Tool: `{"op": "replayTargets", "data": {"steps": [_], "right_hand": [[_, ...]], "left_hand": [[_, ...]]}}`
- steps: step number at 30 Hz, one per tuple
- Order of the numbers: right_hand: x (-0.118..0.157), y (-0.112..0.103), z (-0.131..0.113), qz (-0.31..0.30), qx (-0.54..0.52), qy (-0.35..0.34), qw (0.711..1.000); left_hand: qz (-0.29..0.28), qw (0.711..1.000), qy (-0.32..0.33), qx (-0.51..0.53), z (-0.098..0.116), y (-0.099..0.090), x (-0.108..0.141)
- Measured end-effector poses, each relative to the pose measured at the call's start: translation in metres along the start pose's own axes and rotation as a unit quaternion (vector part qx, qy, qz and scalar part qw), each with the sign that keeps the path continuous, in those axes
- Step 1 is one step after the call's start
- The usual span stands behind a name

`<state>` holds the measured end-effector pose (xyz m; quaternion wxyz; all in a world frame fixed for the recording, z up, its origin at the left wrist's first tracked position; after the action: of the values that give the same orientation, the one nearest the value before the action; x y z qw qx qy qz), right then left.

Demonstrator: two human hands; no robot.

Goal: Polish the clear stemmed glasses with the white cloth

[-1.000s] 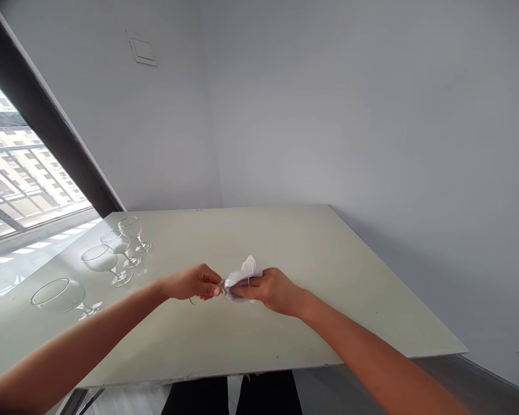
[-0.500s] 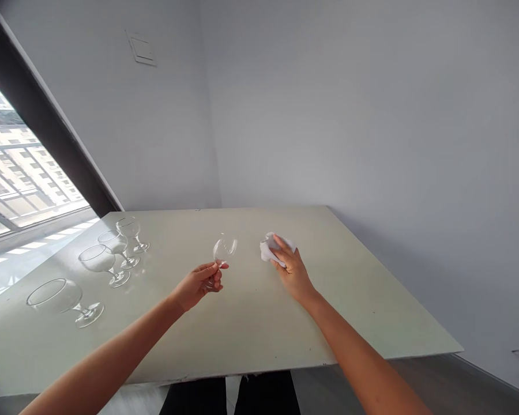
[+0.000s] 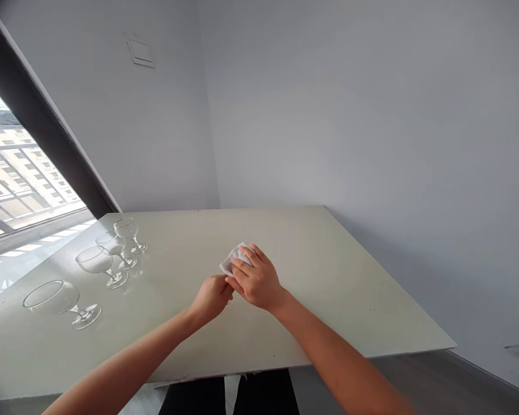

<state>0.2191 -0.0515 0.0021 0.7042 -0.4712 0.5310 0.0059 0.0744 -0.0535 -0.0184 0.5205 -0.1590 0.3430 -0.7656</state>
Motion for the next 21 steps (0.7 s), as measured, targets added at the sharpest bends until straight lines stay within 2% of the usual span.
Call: {"op": "replayTargets", "data": {"steps": [3,5,7,10,13,15,18,20,21], "right_hand": [[-0.015,-0.012,0.007,-0.069,-0.066,0.110,0.989],[-0.024,-0.019,0.017,-0.142,-0.149,0.220,0.954],[-0.029,-0.023,0.031,-0.209,-0.266,0.321,0.884],[-0.029,-0.023,0.048,-0.250,-0.463,0.418,0.741],[-0.023,-0.020,0.050,-0.221,-0.602,0.479,0.600],[-0.017,-0.016,0.045,-0.147,-0.654,0.517,0.533],[-0.010,-0.008,0.034,-0.039,-0.690,0.539,0.482],[-0.007,0.001,0.029,0.008,-0.697,0.541,0.470],[-0.006,0.006,0.027,0.038,-0.693,0.540,0.476]], "left_hand": [[0.029,0.982,0.114,-0.145,0.000,-0.008,-0.001],[0.037,0.965,0.164,-0.201,-0.002,-0.010,-0.002],[0.046,0.951,0.196,-0.235,-0.004,-0.009,-0.002],[0.059,0.941,0.230,-0.241,-0.008,-0.004,0.000],[0.077,0.944,0.244,-0.211,-0.009,-0.001,0.002],[0.089,0.952,0.232,-0.178,-0.009,0.000,0.003],[0.098,0.971,0.184,-0.114,-0.006,0.002,0.002],[0.103,0.983,0.137,-0.069,-0.004,0.005,0.001],[0.106,0.987,0.113,-0.046,-0.003,0.007,-0.001]]}}
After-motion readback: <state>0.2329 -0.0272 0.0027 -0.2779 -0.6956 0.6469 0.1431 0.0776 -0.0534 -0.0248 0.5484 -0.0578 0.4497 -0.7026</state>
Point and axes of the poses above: each hand's wrist, its own x-axis away from the middle knuckle, its own y-axis out of the palm, z = x × y, the point moved 1 cm from there along -x, towards the middle knuckle, and after that the axes turned 4 degrees about y, right-handed, at the moved point
